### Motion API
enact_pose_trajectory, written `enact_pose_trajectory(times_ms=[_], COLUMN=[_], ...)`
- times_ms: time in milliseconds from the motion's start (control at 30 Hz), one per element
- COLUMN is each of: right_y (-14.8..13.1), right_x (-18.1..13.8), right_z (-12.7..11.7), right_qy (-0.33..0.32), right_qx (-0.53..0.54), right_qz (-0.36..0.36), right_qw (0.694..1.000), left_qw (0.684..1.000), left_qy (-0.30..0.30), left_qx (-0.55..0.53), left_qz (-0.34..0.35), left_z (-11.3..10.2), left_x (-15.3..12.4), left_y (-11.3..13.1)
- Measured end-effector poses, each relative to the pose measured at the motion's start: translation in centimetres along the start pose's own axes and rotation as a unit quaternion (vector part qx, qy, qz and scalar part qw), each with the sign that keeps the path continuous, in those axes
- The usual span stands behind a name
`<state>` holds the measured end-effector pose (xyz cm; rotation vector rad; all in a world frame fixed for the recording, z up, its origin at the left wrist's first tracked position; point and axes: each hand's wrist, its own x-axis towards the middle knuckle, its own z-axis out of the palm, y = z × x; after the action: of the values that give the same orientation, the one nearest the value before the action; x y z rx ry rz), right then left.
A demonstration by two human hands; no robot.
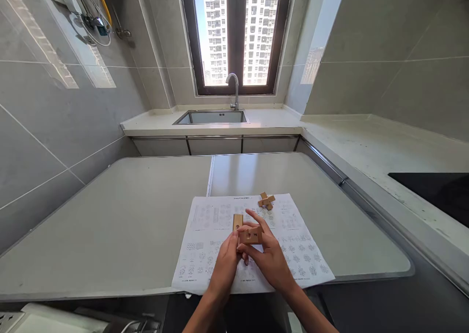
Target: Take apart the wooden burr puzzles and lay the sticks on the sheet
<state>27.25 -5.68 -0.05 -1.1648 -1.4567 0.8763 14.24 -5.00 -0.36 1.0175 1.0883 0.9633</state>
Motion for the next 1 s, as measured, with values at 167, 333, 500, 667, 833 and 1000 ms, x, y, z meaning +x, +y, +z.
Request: enact_pose_trajectory(times_ms=[167,333,500,667,833,1000], right_y=[0.3,3.0,5.7,6.9,7.7,7.5], right_x=[1.0,2.3,3.1,3.4,3.0,2.1], right_z=[-1.6,-4.5,-6.2,-6.6,-6.4,-6.3], right_qy=[0.024,0.003,-0.007,-0.023,-0.027,-0.027], right_qx=[0.006,-0.155,-0.303,-0.344,-0.361,-0.351], right_qz=[0.031,0.019,0.014,0.027,0.010,-0.029], right_qw=[0.999,0.988,0.953,0.938,0.932,0.935], left_qw=[0.978,0.901,0.792,0.720,0.676,0.680], left_qy=[0.080,0.100,0.136,0.167,0.187,0.175], left_qx=[0.179,0.412,0.585,0.648,0.684,0.680], left_qz=[0.077,0.089,0.104,0.184,0.202,0.211], left_z=[-1.3,-2.6,-3.0,-3.3,-3.5,-3.7], left_x=[0.9,1.2,2.1,2.5,2.3,1.8], left_y=[0.4,1.4,0.6,-0.6,-0.9,-1.1])
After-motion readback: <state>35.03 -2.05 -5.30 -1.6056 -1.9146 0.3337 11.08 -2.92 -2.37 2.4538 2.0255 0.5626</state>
